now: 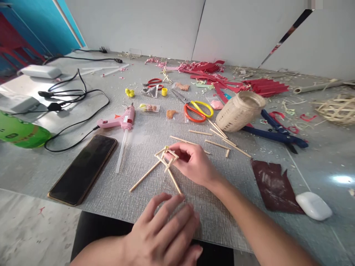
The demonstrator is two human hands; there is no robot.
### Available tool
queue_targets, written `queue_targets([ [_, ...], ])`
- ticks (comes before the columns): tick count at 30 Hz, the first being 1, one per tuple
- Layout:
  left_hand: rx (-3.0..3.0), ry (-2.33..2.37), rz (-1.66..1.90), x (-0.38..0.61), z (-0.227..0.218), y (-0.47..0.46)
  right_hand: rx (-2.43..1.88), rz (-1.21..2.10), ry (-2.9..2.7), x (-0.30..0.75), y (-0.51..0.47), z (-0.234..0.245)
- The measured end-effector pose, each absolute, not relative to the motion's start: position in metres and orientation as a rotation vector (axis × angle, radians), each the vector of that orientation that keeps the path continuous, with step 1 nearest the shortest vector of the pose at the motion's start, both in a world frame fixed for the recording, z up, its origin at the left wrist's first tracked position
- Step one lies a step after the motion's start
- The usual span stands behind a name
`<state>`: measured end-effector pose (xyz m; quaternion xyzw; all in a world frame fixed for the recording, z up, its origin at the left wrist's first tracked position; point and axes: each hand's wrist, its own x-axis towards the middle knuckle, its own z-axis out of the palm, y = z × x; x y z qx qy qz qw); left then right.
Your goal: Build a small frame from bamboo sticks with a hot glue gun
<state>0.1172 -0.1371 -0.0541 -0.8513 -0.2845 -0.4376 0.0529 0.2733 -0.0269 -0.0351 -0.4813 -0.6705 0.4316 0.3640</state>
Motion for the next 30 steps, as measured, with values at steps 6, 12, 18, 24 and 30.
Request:
queue_targets([
  [6,-2.601,-0.702,-1.386,0.112,-0.05,-0.134,-1.231,1.061,-1.8,0.272,-0.022,-0.04],
  [12,-2.647,-0.762,-1.359,0.108,-0.048,-0.136,-1.234,0.937,-1.871,0.274,-0.025,-0.042],
  [18,-2.643,-0.757,-1.355,0.104,-0.049,-0.133,-1.257,0.945,-1.881,0.274,-0.025,-0.043],
  [24,-2.69,-0.745,-1.314,0.102,-0.047,-0.133,-1.231,0.948,-1.888,0.276,-0.024,-0.045],
  [30,-2.671,-0.759,-1.381,0.106,-0.048,-0.134,-1.216,0.991,-1.869,0.276,-0.023,-0.046],
])
